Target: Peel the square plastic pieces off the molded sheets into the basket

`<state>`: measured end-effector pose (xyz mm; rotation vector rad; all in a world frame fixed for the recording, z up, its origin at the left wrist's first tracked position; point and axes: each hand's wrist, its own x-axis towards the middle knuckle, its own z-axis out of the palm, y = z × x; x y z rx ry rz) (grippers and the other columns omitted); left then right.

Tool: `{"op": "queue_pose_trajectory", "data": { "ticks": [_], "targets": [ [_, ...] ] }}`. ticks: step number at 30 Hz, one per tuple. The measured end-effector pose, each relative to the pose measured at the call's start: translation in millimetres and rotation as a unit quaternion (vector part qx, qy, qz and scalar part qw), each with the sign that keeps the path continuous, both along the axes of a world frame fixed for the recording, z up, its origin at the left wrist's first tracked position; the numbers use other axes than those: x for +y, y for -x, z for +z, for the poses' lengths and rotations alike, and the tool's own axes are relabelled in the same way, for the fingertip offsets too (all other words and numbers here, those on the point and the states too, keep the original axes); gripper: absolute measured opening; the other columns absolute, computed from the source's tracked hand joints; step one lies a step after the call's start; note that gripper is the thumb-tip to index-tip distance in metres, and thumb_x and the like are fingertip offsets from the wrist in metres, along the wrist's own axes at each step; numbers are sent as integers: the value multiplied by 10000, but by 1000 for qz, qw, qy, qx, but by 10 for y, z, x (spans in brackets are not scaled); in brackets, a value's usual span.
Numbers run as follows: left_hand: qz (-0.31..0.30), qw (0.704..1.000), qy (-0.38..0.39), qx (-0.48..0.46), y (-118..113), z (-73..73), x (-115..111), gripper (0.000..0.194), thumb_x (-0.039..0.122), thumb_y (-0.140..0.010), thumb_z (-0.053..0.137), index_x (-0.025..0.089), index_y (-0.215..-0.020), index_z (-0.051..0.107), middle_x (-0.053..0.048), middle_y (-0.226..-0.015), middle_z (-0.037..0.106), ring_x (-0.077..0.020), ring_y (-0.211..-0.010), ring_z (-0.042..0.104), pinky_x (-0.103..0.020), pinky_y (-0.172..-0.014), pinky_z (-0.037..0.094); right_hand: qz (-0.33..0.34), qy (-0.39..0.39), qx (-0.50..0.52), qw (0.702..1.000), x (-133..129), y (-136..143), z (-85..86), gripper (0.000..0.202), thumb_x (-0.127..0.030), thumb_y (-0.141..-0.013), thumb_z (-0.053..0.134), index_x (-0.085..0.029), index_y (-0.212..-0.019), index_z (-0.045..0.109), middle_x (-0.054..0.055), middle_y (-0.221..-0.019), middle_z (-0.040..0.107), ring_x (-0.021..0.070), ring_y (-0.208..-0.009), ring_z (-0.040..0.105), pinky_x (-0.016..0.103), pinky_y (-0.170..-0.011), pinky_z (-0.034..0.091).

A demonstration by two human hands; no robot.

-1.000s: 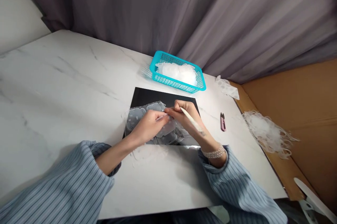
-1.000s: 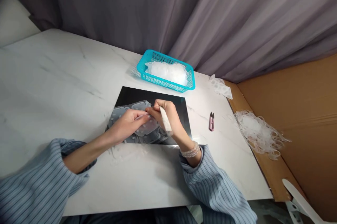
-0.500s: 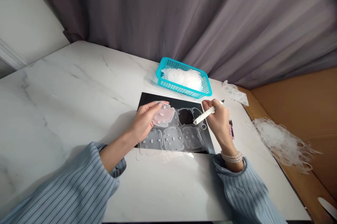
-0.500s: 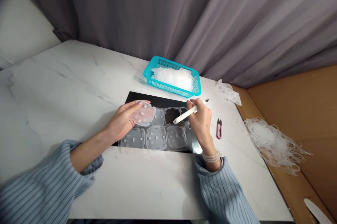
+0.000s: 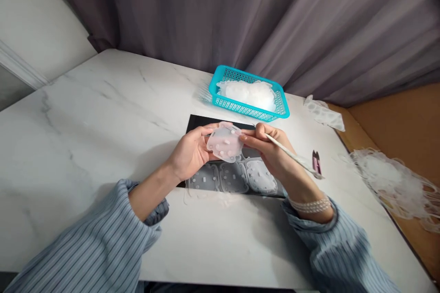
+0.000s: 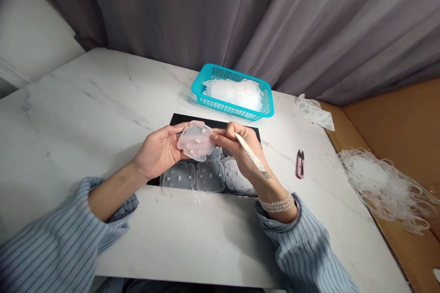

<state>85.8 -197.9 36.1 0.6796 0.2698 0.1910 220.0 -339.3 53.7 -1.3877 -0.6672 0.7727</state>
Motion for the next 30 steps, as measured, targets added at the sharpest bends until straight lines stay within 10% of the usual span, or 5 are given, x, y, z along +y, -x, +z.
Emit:
{"op": "queue_pose_trajectory", "data": {
  "ticks": [15, 20, 30],
  "targets": [
    [-68, 992, 15, 104, 13, -4, 1, 490, 396, -938, 447, 11, -1207, 586, -239, -973, 745, -324, -935, 730, -468, -937, 521, -3, -32, -77, 997, -66, 21, 157, 448, -151, -770, 753, -218, -562, 362, 13, -865, 751, 211, -1029, 664, 358, -919, 489],
    [-28, 995, -45, 82, 22, -43, 17, 486, 24, -775, 616, 91, -1257, 594, -161, -1120, 734, -210, -988, 708, -283, -876, 533, 65, -12, -133, 989, -123, -69, 178, 435, -175, -783, 728, -232, -563, 358, 25, -812, 752, 257, -1218, 577, 409, -997, 438],
    [35, 997, -66, 30, 11, -22, 26, 550, -32, -750, 637, 164, -1263, 614, -130, -1165, 725, -174, -1012, 689, -243, -839, 514, 40, 44, -86, 995, -121, -213, 32, 441, -240, -751, 755, -230, -590, 345, 27, -808, 735, 227, -870, 673, 388, -832, 508]
  ]
}}
